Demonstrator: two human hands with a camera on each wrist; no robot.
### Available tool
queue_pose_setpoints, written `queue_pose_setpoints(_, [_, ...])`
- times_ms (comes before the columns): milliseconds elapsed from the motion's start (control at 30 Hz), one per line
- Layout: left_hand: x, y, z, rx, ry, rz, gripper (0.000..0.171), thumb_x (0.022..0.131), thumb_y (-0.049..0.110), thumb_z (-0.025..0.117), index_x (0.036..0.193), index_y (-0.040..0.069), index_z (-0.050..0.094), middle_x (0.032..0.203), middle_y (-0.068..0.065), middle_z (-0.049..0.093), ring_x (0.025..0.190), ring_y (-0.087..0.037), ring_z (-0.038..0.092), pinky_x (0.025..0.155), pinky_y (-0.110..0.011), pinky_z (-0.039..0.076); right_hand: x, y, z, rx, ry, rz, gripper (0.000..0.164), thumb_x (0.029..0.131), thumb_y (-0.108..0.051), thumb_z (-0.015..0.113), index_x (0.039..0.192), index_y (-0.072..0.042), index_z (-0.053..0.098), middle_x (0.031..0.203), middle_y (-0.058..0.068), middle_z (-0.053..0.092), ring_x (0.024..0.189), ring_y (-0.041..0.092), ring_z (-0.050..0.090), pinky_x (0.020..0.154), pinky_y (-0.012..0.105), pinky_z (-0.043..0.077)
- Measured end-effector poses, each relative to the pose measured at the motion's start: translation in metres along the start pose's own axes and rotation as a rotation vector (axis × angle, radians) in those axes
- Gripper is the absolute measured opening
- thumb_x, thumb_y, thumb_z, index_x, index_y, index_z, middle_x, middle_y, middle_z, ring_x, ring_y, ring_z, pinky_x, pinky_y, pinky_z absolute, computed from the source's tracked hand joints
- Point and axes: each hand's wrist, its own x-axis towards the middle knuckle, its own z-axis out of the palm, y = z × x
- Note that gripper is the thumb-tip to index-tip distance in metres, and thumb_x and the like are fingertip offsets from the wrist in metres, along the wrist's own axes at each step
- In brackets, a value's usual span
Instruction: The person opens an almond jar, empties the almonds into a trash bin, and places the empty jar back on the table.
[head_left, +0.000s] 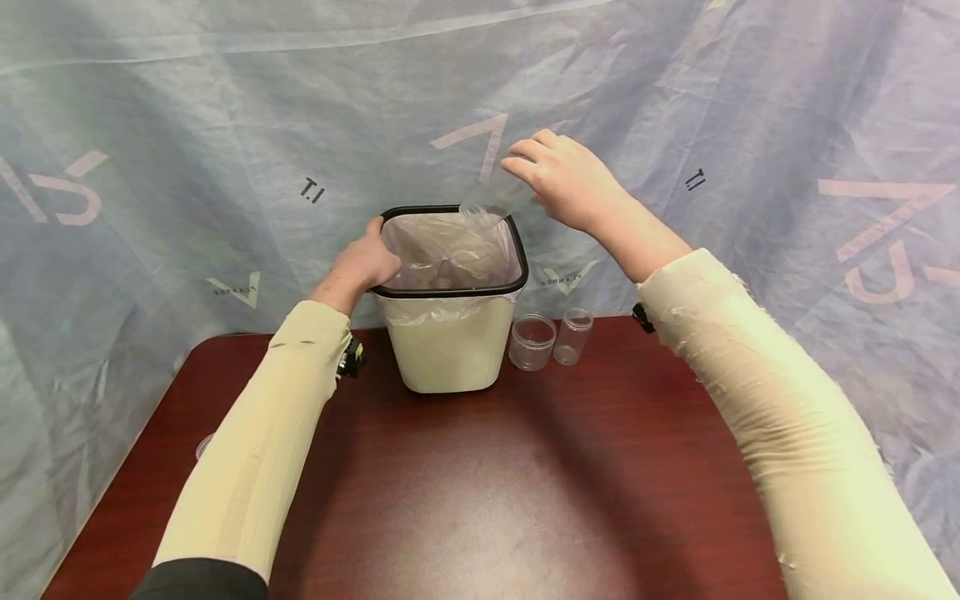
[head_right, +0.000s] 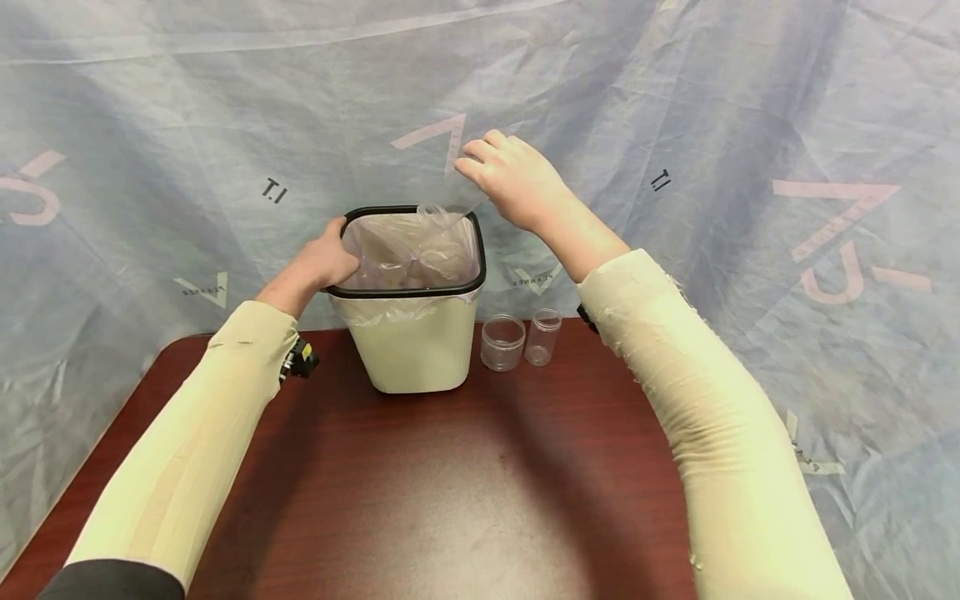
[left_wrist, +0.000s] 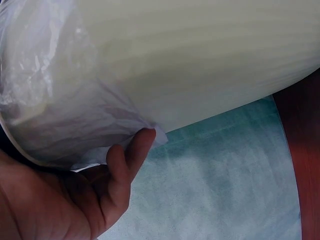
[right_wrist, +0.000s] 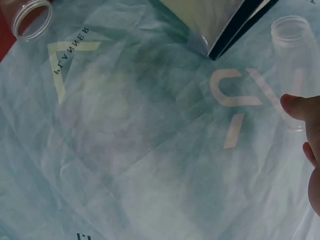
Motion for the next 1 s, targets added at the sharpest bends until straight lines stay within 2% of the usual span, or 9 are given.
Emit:
queue_pose_setpoints(133, [0.0, -0.001, -0.001, -0.011, 0.008, 0.002, 0.083, 0.087, 0.015, 0.041, 0.157, 0.015, -0.004, 0.14, -0.035, 0.04, 0.112, -0.047, 0.05, 0.091, -0.053, 0.041, -0.004, 0.002, 0.0, 0.049, 0.013, 0.044, 0.049, 0.076, 0.017, 0.065, 0.123, 0.006, 0.059, 0.123, 0.022, 0.057, 0.112, 0.042, 0.049, 0.096, 0.047, 0.041])
queue_pose_setpoints(300, [-0.001, -0.001, -0.002, -0.005, 0.015, 0.014, 0.083, 0.086, 0.016, 0.041, 0.157, 0.014, -0.003, 0.143, -0.034, 0.036, 0.122, -0.049, 0.044, 0.097, -0.055, 0.038, -0.018, 0.008, 0.002, 0.158, 0.1, 0.142, 0.049, 0.074, 0.014, 0.067, 0.122, 0.009, 0.056, 0.122, 0.023, 0.056, 0.116, 0.042, 0.048, 0.104, 0.043, 0.034])
queue_pose_setpoints(500, [-0.001, -0.003, -0.002, -0.004, 0.024, 0.017, 0.083, 0.086, 0.017, 0.042, 0.157, 0.013, -0.001, 0.144, -0.033, 0.036, 0.126, -0.049, 0.041, 0.099, -0.055, 0.036, -0.044, 0.013, 0.014, 0.28, 0.172, 0.4, 0.053, 0.079, -0.002, 0.072, 0.127, 0.007, 0.052, 0.124, 0.021, 0.056, 0.117, 0.037, 0.049, 0.101, 0.043, 0.036])
queue_pose_setpoints(633, [0.0, -0.004, -0.003, -0.008, 0.023, 0.015, 0.083, 0.086, 0.017, 0.042, 0.157, 0.013, -0.001, 0.144, -0.033, 0.036, 0.125, -0.049, 0.042, 0.098, -0.056, 0.036, -0.062, 0.017, 0.026, 0.358, 0.271, 0.575, 0.054, 0.079, -0.01, 0.076, 0.126, 0.003, 0.052, 0.121, 0.018, 0.057, 0.112, 0.032, 0.051, 0.095, 0.042, 0.039])
queue_pose_setpoints(833, [0.001, -0.003, -0.002, -0.014, 0.024, 0.014, 0.083, 0.085, 0.016, 0.042, 0.157, 0.013, 0.0, 0.143, -0.033, 0.037, 0.123, -0.048, 0.043, 0.097, -0.055, 0.038, -0.082, 0.018, 0.043, 0.537, 0.452, 0.831, 0.052, 0.074, -0.016, 0.081, 0.117, -0.003, 0.054, 0.115, 0.007, 0.061, 0.108, 0.016, 0.054, 0.087, 0.03, 0.041])
queue_pose_setpoints(1000, [0.0, -0.003, -0.002, -0.021, 0.019, 0.008, 0.083, 0.085, 0.016, 0.042, 0.157, 0.013, 0.0, 0.144, -0.033, 0.035, 0.126, -0.049, 0.041, 0.099, -0.056, 0.036, -0.097, 0.013, 0.055, 0.691, 0.528, 0.994, 0.051, 0.076, -0.02, 0.08, 0.116, -0.009, 0.049, 0.118, 0.002, 0.063, 0.107, 0.011, 0.054, 0.084, 0.024, 0.038])
